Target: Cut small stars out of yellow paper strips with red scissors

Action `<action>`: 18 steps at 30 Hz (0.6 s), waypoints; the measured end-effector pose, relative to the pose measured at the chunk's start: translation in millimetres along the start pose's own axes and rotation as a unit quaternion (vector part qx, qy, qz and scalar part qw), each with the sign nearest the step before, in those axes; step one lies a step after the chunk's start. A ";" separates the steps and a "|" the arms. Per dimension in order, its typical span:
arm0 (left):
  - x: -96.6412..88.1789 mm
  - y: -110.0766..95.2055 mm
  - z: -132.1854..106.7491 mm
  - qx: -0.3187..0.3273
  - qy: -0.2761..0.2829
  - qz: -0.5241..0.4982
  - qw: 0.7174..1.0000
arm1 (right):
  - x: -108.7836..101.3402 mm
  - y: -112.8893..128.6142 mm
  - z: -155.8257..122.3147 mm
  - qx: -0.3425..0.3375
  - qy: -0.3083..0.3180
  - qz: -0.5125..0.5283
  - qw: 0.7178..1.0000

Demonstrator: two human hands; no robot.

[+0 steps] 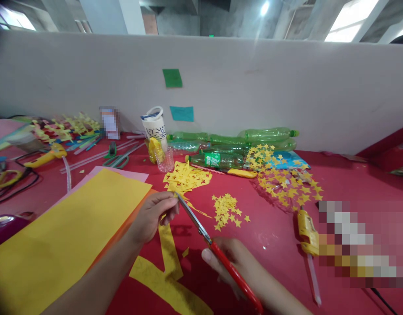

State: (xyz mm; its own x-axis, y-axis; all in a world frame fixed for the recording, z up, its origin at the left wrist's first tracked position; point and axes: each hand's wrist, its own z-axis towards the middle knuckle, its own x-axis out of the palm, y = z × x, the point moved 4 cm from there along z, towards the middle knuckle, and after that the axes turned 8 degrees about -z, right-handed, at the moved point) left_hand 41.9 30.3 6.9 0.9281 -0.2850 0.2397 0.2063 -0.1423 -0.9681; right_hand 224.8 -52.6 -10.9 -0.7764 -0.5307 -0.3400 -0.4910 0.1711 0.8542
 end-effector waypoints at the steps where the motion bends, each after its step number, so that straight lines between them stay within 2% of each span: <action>1: 0.1 0.4 0.1 -0.003 0.000 0.000 1.000 | -0.2 0.9 -0.2 0.001 -0.002 -0.003 1.000; 6: -0.2 3.6 0.8 -0.014 -0.008 -0.004 1.000 | 1.8 0.7 1.2 0.027 -0.025 -0.002 0.999; 12: -4.0 4.9 3.5 -0.008 -0.009 0.005 1.000 | 4.3 -8.0 4.1 0.046 -0.034 0.051 0.997; 15: -4.8 6.3 6.2 -0.003 0.002 0.042 0.999 | -1.7 -13.6 7.4 0.018 -0.080 0.102 0.991; 18: -0.2 12.2 8.6 -0.003 0.026 0.115 0.993 | -13.8 -15.8 11.5 -0.060 -0.153 0.172 0.971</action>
State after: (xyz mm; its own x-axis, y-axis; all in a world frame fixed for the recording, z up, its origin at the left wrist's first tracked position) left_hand 46.8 36.7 -5.6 0.9329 -0.3597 0.0164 -0.0108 -0.0735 -0.9972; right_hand 238.8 -38.5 -24.2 -0.9764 -0.1850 -0.1111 -0.1460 0.1876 0.9713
